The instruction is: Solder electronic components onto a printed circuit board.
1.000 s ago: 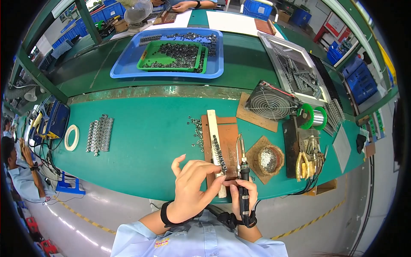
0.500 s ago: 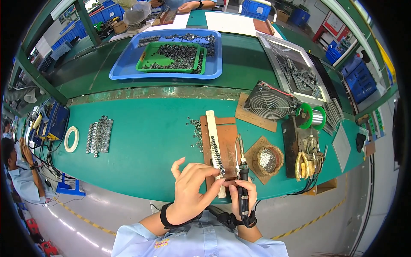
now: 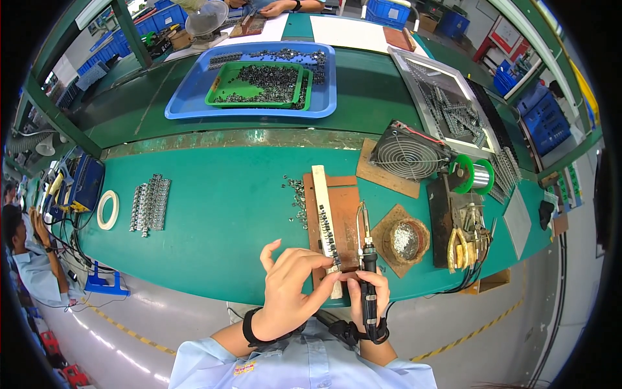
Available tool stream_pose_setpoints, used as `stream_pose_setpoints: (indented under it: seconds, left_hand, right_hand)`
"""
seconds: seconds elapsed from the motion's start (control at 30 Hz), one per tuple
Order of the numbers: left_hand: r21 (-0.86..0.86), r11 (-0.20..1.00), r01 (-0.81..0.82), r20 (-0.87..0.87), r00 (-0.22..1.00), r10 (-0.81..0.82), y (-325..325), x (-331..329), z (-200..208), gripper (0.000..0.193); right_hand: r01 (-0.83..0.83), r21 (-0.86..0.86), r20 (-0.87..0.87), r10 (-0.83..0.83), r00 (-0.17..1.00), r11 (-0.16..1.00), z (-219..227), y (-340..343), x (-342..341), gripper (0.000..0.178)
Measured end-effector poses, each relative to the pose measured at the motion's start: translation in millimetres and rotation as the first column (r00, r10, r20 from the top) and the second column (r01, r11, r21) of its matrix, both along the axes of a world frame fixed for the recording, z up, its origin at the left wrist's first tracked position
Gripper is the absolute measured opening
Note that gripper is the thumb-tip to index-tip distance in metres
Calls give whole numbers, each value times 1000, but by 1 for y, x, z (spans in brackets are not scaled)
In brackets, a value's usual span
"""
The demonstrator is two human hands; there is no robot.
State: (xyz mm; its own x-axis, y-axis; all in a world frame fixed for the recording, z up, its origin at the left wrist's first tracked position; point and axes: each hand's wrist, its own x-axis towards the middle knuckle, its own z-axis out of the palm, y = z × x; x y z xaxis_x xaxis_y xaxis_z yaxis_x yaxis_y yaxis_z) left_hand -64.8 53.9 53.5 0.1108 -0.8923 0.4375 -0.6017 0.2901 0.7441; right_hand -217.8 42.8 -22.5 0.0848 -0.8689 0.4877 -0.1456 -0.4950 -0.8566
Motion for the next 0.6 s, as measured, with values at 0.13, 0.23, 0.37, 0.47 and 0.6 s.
stream_pose_setpoints:
  seconds: [0.13,0.23,0.37,0.47,0.6]
  left_hand:
    - [2,1000,6,5,1000,-6,2,0,-2,18]
    - [13,1000,15,6,1000,-15,6,0,-6,17]
    - [72,997,29,-7,1000,-28,16,3,-17,16]
    - [182,978,104,-82,993,-90,24,6,-27,16]
    - [259,955,146,-181,978,-101,29,12,-37,16]
  right_hand:
    - [2,-6,-17,-2,1000,1000,-1,0,-1,23]
    - [-2,-19,-28,2,1000,1000,0,0,-1,23]
    - [-4,-36,-20,3,1000,999,1,-2,0,23]
    - [-6,-40,-15,5,1000,999,2,-2,1,23]
    - [-8,-33,-11,7,1000,999,1,-2,1,22]
